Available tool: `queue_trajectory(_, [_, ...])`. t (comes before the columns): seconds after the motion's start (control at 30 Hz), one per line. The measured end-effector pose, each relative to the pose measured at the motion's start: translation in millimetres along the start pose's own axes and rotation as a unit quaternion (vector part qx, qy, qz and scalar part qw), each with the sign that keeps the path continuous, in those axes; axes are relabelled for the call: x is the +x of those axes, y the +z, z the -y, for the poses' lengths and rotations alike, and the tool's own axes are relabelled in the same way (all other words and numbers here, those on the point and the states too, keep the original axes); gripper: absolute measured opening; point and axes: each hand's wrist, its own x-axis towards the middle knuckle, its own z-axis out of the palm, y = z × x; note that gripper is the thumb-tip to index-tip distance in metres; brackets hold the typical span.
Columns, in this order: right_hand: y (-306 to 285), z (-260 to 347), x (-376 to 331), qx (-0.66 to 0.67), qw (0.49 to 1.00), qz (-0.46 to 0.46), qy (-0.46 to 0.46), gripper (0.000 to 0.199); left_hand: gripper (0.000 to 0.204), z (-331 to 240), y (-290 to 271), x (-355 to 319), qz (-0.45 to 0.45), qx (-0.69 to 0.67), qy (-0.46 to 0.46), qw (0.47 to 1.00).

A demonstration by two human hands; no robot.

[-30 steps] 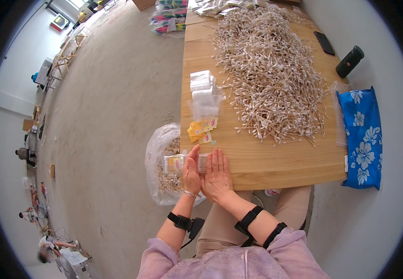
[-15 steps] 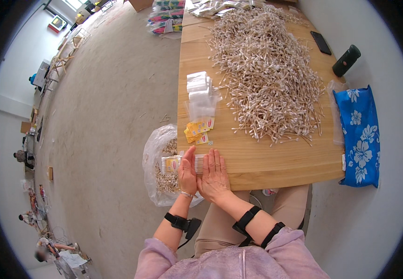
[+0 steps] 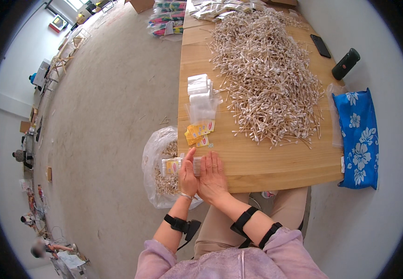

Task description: The person is counting and placing cotton swabs into small plastic bags.

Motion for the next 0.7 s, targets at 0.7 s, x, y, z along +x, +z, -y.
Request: queue_trajectory(0.7, [2,2,1,0.008,0.999,-0.002,-0.037,0.08,0.039,23,-10,-12,-0.029,0.072,0.065,0.995])
